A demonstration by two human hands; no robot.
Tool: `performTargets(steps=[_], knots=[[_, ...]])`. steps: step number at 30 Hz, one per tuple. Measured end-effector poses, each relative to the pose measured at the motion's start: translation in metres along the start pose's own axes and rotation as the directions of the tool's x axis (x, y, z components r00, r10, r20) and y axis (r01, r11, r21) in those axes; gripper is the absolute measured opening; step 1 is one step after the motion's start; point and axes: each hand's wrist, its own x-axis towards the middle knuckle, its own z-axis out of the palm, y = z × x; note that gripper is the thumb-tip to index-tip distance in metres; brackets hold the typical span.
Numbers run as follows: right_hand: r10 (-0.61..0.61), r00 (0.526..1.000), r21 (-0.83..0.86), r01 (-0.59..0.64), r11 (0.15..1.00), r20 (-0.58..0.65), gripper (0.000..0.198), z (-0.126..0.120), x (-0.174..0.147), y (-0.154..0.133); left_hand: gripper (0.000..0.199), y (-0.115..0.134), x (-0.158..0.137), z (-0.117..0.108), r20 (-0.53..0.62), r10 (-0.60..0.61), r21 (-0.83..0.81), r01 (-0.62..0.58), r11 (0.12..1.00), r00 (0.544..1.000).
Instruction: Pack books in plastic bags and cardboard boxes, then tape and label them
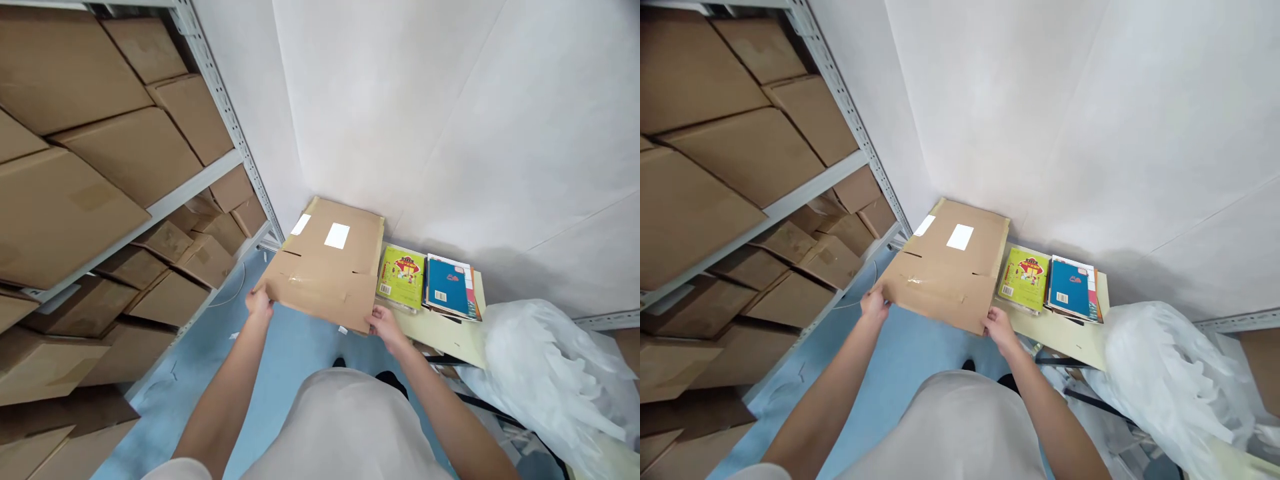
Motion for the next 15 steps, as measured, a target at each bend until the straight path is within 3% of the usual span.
performTargets(steps=[4,6,8,11,13,15], knots=[[0.071,0.997,-0.285,-0.061,0.957,0.026,0.01,-0.009,-0.012,0.021,0.017,0.001,0.013,-0.004,-0.085,0.134,0.013,-0.134,0.991,0.987],[-0.029,1.0,-0.476,0.021,0.879,-0.008,0.007,-0.019,-0.01,0.015,0.016,0.008,0.014,-0.006,-0.088,0.226,0.022,-0.225,0.974,0.97],[-0.209,0.977,-0.597,0.138,0.79,-0.051,0.012,-0.033,-0.008,-0.002,0.017,0.023,0.016,-0.009,-0.067,0.333,0.012,-0.333,0.943,0.941],[-0.424,0.905,-0.674,0.287,0.68,-0.042,0.029,-0.054,-0.008,-0.047,0.018,0.057,0.017,-0.017,-0.028,0.523,-0.073,-0.524,0.849,0.852],[-0.583,0.812,-0.756,0.371,0.54,-0.018,0.037,-0.062,-0.012,-0.083,0.02,0.084,0.015,-0.024,0.002,0.611,-0.132,-0.605,0.785,0.792],[-0.723,0.69,-0.816,0.42,0.397,0.003,0.044,-0.066,-0.018,-0.115,0.025,0.11,0.008,-0.03,0.069,0.666,-0.174,-0.648,0.741,0.743]])
